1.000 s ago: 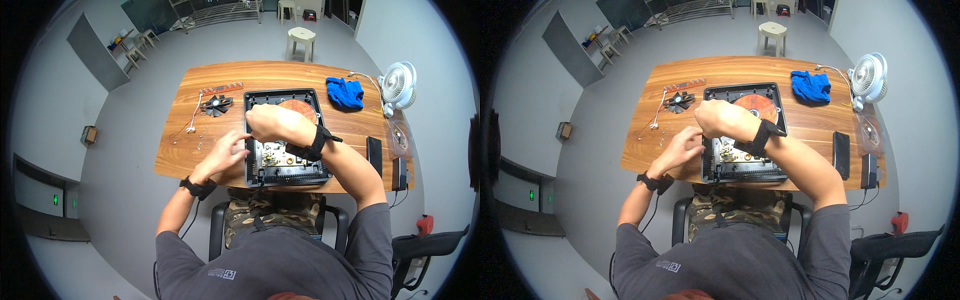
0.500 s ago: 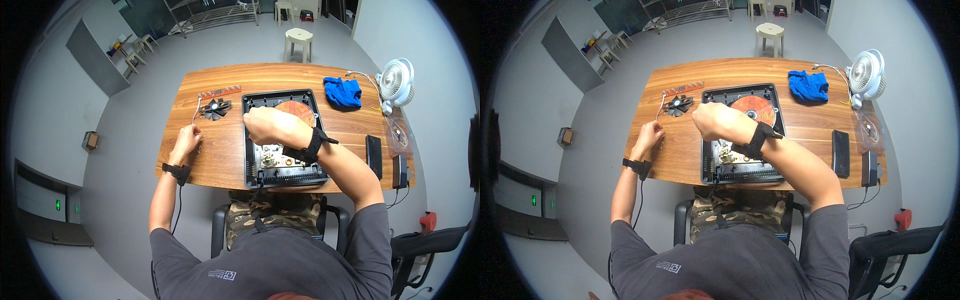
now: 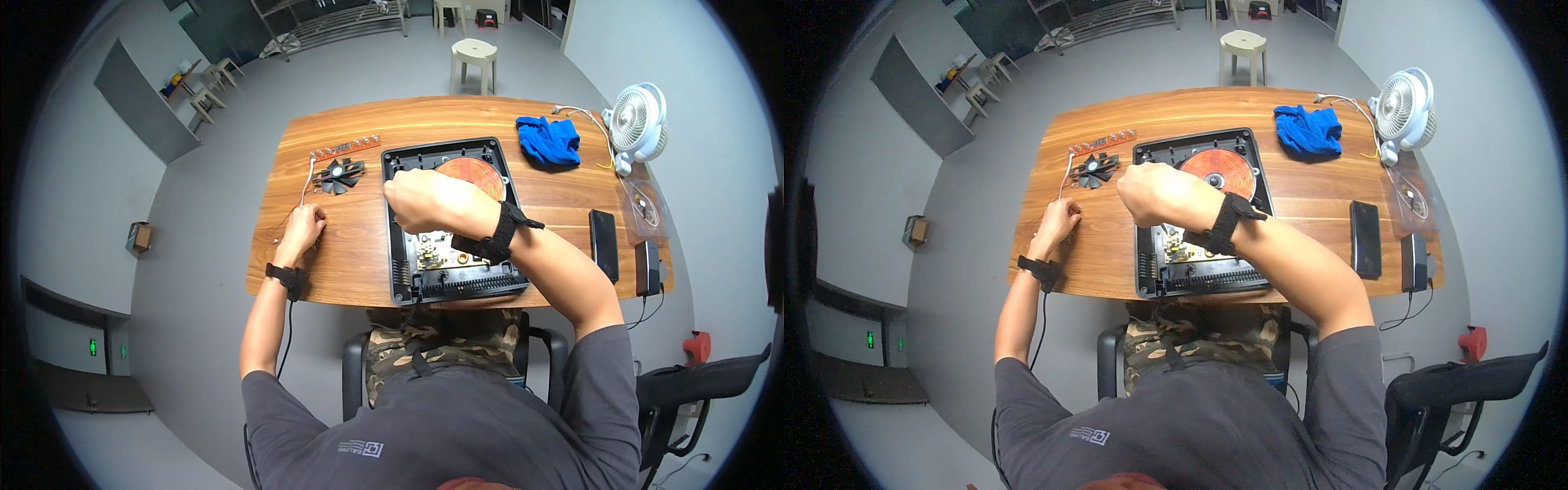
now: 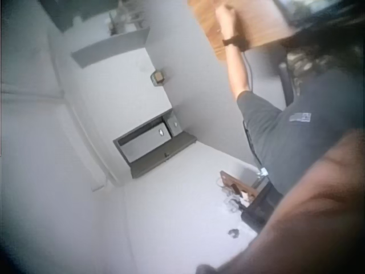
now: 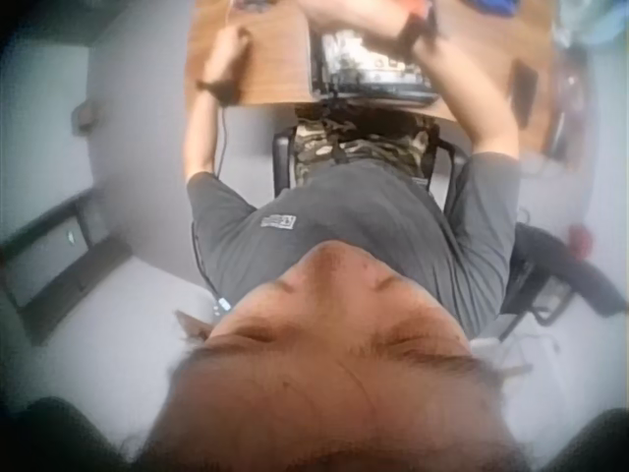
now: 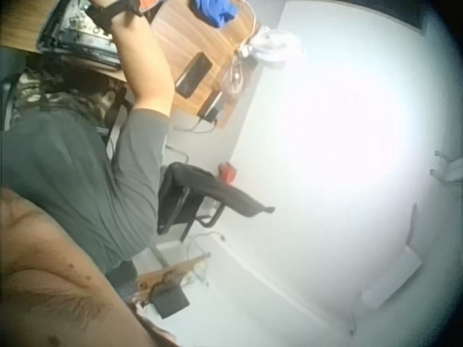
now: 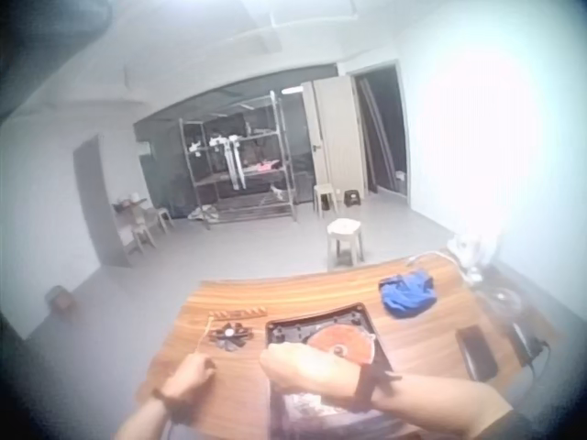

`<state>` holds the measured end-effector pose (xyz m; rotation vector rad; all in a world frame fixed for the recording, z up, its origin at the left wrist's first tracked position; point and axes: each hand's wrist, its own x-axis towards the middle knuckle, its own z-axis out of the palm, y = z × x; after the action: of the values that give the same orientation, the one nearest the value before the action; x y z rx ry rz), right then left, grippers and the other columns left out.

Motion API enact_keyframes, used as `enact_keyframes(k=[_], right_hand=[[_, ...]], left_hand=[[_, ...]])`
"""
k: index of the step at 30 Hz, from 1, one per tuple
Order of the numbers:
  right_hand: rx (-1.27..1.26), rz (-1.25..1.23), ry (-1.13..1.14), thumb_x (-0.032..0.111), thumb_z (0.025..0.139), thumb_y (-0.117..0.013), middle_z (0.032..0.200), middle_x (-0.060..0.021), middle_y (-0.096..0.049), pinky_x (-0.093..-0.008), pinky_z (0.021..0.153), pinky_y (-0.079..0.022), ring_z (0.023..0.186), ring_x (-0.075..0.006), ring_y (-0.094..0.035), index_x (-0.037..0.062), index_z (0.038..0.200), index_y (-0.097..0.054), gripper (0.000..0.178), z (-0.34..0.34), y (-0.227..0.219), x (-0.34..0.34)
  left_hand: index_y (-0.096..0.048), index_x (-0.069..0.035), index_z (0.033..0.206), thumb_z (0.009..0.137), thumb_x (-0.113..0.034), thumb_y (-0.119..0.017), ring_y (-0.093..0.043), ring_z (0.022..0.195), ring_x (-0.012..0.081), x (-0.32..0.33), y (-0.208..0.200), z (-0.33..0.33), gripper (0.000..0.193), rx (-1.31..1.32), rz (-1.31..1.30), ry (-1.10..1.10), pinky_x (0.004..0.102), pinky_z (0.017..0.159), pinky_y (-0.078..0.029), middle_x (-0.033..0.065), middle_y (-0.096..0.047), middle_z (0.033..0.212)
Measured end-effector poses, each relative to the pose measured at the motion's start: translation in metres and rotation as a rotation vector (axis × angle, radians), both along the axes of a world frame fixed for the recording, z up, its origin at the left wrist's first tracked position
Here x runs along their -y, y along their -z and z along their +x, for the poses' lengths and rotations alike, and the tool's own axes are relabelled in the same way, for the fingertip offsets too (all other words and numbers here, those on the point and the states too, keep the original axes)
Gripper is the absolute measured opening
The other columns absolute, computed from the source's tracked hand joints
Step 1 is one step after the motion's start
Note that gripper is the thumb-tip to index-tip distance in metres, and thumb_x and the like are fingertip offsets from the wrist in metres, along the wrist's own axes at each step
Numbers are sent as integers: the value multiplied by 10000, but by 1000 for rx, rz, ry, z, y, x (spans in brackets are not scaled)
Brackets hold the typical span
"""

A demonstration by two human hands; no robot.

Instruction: The person wipes the exterior of a black electronic device with a blue cloth, then opens the casing to reveal internal components. They place a copper heatsink and fan assembly onto the device and use a screwdriver to secure it with screws.

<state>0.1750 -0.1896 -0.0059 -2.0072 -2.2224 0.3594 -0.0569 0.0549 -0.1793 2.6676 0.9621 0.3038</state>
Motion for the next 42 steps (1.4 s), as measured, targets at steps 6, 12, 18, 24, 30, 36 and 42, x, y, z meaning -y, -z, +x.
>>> enact_keyframes(k=[6, 12, 18, 24, 30, 36, 42], right_hand=[[10, 28, -8, 19, 727, -649, 812, -272, -704, -438, 707, -606, 810, -388, -737, -69, 770, -717, 119, 3, 11, -5], [46, -2, -20, 28, 732, -642, 821, -265, -711, -438, 716, -606, 817, -381, -740, -55, 782, -730, 131, -4, -3, -3], [17, -10, -40, 15, 753, -580, 779, -304, -677, -452, 684, -591, 765, -411, -722, -99, 751, -685, 155, -2, -5, -2], [40, -60, 0, 27, 757, -629, 847, -268, -715, -435, 736, -604, 847, -382, -739, -55, 815, -739, 149, -3, -5, -4], [-6, -27, -19, 89, 835, -613, 783, -308, -683, -470, 706, -593, 788, -440, -717, -111, 819, -670, 209, 7, 7, -1], [37, -24, -8, 150, 853, -660, 811, -281, -701, -478, 727, -598, 817, -426, -718, -84, 909, -687, 243, 14, 18, 2], [82, 23, -39, 225, 825, -743, 821, -233, -717, -444, 731, -595, 802, -388, -723, -44, 845, -723, 271, 17, 12, 9]], left_hand=[[-727, 12, 947, 825, -60, -740, -715, 931, 367, 1, 3, 4, 142, 2, 48, -23, 442, 832, -566, 197, -743, 935], [-737, 36, 926, 863, -31, -640, -709, 865, 423, 2, 6, 0, 134, 52, 118, -17, 483, 794, -571, 267, -716, 889], [-729, 60, 926, 869, -39, -650, -675, 901, 467, -3, 0, -5, 139, 95, 259, -59, 515, 806, -553, 299, -679, 924], [-705, 60, 923, 896, -42, -651, -645, 874, 448, 18, -20, 0, 118, 188, 250, 19, 524, 791, -522, 259, -646, 908], [-712, 50, 952, 901, -80, -710, -700, 843, 357, 60, -43, 26, 140, 225, 135, 136, 428, 749, -547, 224, -702, 884], [-725, 38, 951, 938, -102, -712, -714, 707, 143, 105, -53, 50, 141, 264, -282, 113, 302, 663, -551, 119, -742, 784], [-747, 18, 1054, 941, -73, -706, -741, 832, 142, 135, -55, 60, 151, 267, -507, 174, 287, 758, -588, 104, -774, 894]])
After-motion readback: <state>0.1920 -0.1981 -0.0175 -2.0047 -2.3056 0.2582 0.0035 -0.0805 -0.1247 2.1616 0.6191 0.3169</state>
